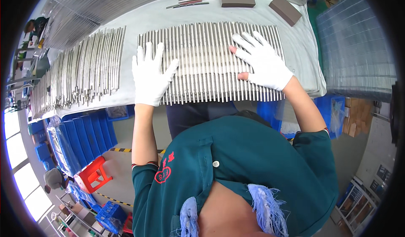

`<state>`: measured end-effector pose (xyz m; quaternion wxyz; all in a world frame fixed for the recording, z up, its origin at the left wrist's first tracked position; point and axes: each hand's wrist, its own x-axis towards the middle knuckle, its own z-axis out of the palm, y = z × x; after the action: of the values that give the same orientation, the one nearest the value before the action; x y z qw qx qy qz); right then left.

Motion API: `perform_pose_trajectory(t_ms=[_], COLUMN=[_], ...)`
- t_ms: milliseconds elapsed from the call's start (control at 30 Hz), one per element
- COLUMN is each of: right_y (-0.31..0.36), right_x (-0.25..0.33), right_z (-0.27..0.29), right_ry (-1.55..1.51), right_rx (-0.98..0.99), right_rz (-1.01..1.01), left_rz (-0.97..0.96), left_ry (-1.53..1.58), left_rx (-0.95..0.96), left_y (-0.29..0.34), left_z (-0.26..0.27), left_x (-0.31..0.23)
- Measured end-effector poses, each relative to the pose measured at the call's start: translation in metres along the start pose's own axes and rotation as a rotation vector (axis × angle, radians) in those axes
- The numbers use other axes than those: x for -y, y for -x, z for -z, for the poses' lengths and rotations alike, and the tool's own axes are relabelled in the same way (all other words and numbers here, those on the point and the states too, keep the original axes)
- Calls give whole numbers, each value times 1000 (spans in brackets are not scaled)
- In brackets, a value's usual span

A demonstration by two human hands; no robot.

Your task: Organizing and bundling thin metal rods using rubber bands on a factory floor.

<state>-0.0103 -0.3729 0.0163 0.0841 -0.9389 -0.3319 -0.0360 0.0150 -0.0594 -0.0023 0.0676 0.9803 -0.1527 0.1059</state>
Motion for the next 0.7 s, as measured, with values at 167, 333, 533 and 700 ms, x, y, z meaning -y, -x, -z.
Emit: perform_pose_trajectory(t_ms=[167, 333, 533, 700], right_y=[15, 59, 65, -19], right_x=[-14, -50, -45, 26], right_z=[8, 19, 24, 12], right_ry=[25, 86, 79, -20], right_rx=[29, 52, 27, 20], right_rz=[-31, -123, -227, 138], left_rz=[3, -1, 0, -17], left_ry=[2, 21, 4, 8], left_rx=[-19, -33, -38, -64], left_y=[3, 2, 1, 0], left_z=[2, -1, 2, -2], left_x=[1, 3, 1, 3])
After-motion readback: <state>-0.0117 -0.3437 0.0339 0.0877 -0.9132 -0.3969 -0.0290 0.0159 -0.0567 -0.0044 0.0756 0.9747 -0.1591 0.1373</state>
